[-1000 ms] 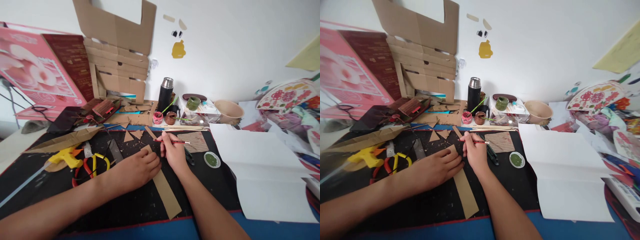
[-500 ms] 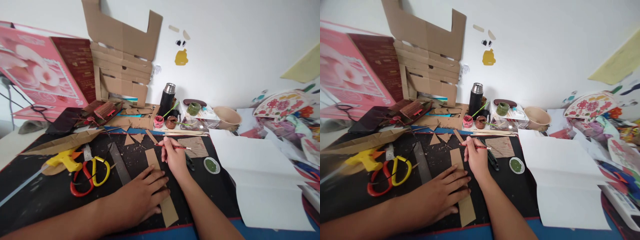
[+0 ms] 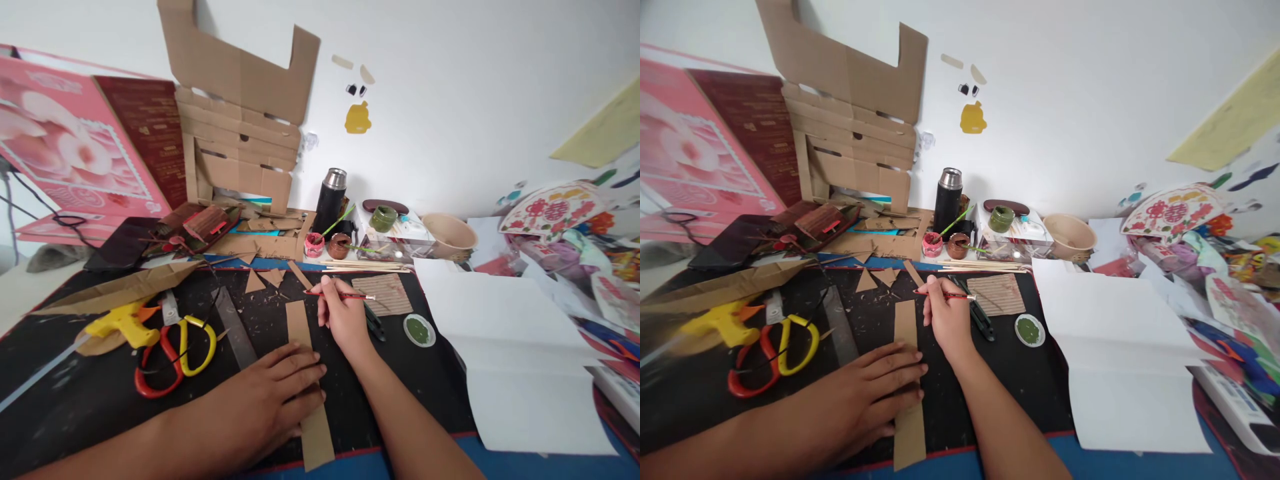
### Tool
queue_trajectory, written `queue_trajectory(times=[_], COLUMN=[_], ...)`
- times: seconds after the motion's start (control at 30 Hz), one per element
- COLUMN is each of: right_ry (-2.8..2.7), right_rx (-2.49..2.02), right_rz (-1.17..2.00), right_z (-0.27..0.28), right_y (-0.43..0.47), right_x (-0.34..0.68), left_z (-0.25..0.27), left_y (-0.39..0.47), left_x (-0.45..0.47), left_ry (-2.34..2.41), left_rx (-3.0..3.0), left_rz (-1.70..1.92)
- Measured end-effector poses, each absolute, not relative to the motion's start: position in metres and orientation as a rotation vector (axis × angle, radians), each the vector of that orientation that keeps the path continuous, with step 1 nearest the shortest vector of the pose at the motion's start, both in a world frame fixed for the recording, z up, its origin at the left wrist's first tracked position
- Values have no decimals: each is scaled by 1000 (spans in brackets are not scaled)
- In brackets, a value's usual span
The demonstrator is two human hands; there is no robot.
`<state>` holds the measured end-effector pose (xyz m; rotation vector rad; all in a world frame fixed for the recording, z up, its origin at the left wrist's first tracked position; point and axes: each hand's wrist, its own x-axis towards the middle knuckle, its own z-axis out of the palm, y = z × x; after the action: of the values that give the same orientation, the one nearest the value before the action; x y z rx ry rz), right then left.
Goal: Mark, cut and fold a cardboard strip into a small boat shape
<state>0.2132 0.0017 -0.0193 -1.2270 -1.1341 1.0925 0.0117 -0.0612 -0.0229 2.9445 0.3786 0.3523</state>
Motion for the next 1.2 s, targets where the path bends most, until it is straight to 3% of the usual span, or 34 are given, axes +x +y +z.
queue_trajectory(times=[0.17, 0.77, 1.2], right_ry=[-1150, -1151, -1180], right_rx=[-1218, -1202, -1238], right_rz=[1096, 1112, 1149], right_z=[-20, -21, -24], right_y=[0, -1, -1], right_x=[213, 212, 211], left_z=[-21, -9, -44], left_y=[-74, -69, -51], left_x=[6, 9, 11], left_ry=[392, 447, 653], left_rx=[2967, 2909, 2806], left_rz=[532, 537, 465])
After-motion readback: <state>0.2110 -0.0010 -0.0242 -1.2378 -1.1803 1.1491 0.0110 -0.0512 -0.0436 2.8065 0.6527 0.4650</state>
